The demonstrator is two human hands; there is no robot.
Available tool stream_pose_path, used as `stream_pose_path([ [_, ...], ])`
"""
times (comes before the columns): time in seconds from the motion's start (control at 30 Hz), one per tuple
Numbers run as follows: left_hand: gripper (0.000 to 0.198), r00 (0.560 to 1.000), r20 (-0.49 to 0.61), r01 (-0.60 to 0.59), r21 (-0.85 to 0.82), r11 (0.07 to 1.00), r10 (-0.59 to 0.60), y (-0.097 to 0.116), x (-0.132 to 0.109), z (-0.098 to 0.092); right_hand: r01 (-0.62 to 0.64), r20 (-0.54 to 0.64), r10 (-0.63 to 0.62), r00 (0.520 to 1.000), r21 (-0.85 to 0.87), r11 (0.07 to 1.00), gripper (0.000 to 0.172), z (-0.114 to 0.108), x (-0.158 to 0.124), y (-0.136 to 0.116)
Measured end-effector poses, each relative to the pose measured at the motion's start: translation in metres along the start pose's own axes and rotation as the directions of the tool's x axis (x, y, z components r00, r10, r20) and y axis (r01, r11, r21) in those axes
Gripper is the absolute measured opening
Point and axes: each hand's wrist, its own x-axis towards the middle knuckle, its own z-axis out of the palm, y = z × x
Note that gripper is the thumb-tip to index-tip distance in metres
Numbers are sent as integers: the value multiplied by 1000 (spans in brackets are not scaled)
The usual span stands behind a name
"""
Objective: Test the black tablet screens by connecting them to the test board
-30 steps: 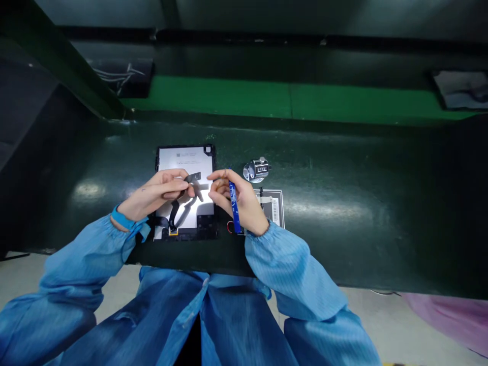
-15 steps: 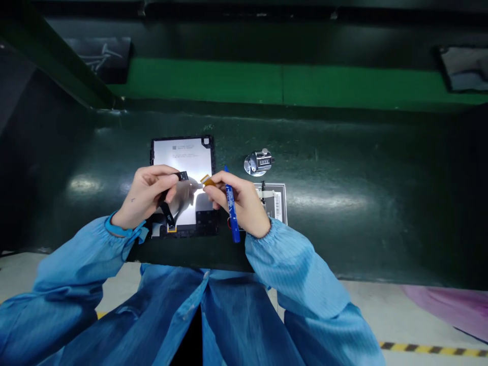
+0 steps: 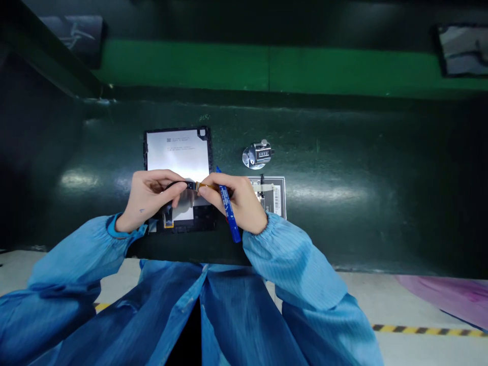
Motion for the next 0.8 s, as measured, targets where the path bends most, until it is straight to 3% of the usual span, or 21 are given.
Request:
stream_pose_path([
  [0.27, 14, 1000, 24, 19, 9, 1000, -20, -2, -1, -1, -4, 2, 5, 1000, -86, 996, 30, 1, -1, -1],
  [0.8, 14, 998, 58, 4, -15, 1000, -3, -2, -3, 1, 32, 24, -30, 999, -80, 996, 25, 1, -1, -3],
])
